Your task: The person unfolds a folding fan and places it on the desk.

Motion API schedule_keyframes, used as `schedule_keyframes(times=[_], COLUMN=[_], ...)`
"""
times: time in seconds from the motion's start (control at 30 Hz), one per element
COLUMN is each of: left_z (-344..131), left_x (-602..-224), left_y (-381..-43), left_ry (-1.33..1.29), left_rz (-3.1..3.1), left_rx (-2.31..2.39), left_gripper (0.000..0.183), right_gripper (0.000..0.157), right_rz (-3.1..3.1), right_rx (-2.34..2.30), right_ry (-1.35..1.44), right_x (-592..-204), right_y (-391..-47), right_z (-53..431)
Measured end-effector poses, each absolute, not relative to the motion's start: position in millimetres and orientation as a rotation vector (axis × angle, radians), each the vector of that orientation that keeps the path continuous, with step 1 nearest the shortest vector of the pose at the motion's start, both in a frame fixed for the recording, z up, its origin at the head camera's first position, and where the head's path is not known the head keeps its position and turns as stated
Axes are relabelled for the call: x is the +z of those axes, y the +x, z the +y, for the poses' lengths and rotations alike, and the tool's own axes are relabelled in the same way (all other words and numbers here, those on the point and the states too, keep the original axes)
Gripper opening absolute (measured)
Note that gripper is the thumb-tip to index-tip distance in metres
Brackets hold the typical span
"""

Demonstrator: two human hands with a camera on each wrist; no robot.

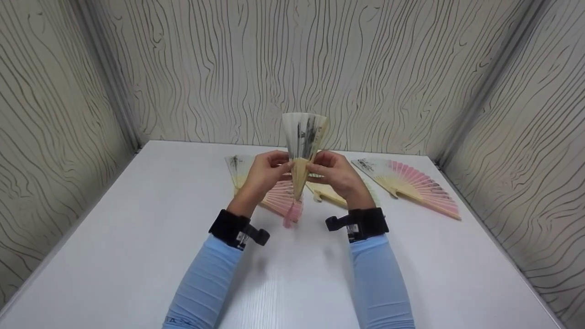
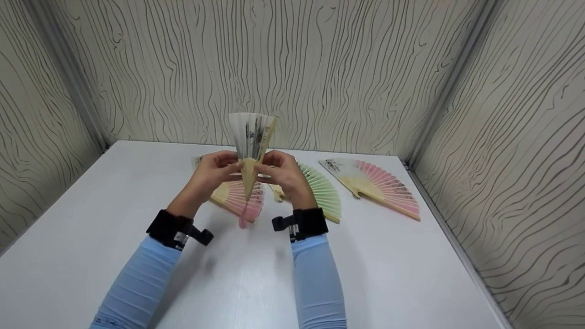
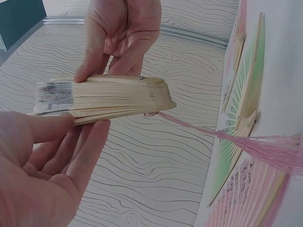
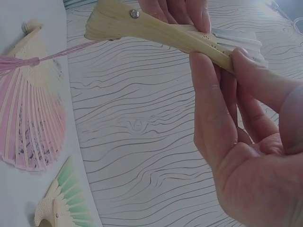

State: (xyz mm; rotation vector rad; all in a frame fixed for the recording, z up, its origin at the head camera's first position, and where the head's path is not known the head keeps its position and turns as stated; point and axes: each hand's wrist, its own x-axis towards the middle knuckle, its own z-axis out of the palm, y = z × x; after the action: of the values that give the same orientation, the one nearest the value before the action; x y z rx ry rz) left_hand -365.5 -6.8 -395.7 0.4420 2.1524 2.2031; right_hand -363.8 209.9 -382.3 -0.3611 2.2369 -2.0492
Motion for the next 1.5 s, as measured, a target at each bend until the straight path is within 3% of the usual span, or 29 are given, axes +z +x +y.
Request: schedule_keyframes(times=[0.63,0.97,1.23,1.5], left_z=[-8.9,-10.1,-12.1,-14.0], left_x=[-395.5,-394.6,-394.4,-393.3], left_y=[-368.3,-367.7,-367.8,-369.0], left_ry=[0.357,0.342,0.335,0.323], left_rz=[2.142,2.164,2.149,2.169], left_rx=[2.271,2.263,2.293,2.305], left_gripper=[0.023,0.024,0.027,0.027], right_gripper=[0.003,0.010,0.026,0.029], right_rz=[2.239,2.225,2.261,2.247], right_rx=[-2.120,-2.141,-2.118,-2.163], right_ry=[-0.325,-0.327,-0.284,-0.284], right_x=[-380.7,-382.0,-381.9,-381.1], right_y=[-364.9,-364.6,-364.0,-364.5], right_z=[210.9,213.1,216.0,214.9])
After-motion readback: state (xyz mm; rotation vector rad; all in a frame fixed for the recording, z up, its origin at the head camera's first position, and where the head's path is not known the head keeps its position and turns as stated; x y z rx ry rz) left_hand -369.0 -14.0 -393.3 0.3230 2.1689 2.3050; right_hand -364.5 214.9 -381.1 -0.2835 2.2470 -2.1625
